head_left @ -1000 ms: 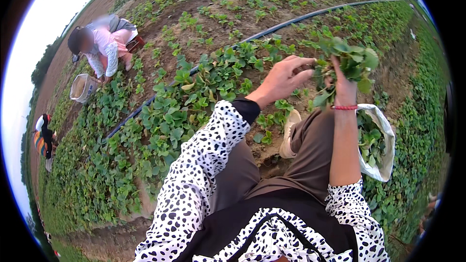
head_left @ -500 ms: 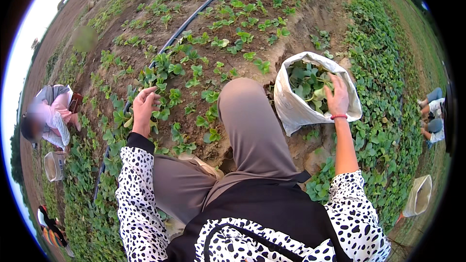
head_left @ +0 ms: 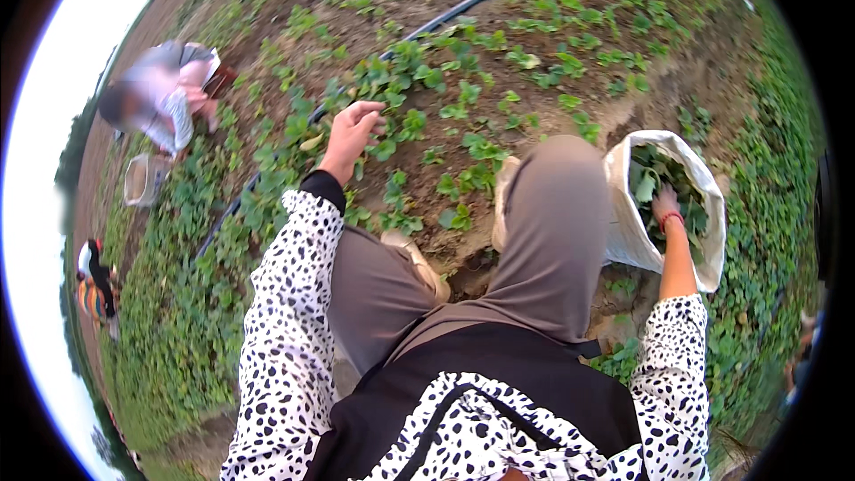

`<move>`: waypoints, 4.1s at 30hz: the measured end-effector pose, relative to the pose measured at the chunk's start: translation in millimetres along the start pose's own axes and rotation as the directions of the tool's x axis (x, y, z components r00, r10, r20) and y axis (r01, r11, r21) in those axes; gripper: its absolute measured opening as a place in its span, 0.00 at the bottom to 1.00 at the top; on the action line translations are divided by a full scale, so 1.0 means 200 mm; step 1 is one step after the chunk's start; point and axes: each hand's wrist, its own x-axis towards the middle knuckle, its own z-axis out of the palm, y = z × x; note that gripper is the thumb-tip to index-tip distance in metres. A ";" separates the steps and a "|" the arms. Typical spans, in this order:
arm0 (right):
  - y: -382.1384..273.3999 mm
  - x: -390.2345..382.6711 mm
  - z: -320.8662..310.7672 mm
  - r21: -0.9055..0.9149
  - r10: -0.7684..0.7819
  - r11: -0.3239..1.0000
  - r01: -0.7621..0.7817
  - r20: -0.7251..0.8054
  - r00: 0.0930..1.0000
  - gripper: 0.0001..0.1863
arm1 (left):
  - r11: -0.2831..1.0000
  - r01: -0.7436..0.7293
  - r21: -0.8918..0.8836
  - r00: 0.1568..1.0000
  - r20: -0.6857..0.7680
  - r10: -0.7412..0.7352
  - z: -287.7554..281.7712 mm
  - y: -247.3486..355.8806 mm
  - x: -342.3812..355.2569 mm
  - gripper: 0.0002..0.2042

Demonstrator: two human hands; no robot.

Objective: The person sits in a strawberry field and removes weeds by hand from around the plants. They place the collected weeds into a white sack beside them.

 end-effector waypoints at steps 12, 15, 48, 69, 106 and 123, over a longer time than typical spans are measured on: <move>-0.15 -0.37 -0.50 -0.056 -0.243 0.970 0.238 -0.121 0.962 0.30 | 0.991 -0.044 0.125 0.917 -0.389 0.090 -0.26 -0.13 -0.12 0.16; -0.28 -0.45 -0.73 0.068 -0.422 0.891 0.449 -0.241 0.874 0.22 | 0.990 -0.076 0.117 0.913 -0.391 0.116 -0.27 -0.11 -0.16 0.14; -2.91 0.27 0.40 0.611 -0.839 0.483 0.627 0.118 0.532 0.13 | 0.626 -0.454 0.634 0.888 0.264 0.377 -0.13 -0.97 0.65 0.17; -3.08 0.55 0.95 0.408 -0.242 0.910 -0.074 0.667 0.704 0.15 | 0.874 0.051 0.483 0.997 0.024 -0.071 -0.02 -1.16 1.06 0.17; -3.18 0.63 0.76 0.290 -0.796 0.556 0.779 0.456 0.398 0.15 | 0.607 -0.434 0.666 0.901 0.340 0.271 0.01 -1.30 0.82 0.22; -2.99 0.56 0.85 0.514 -0.631 0.760 0.399 0.437 0.641 0.14 | 0.944 0.162 0.289 0.982 -0.140 -0.125 -0.15 -1.36 0.96 0.10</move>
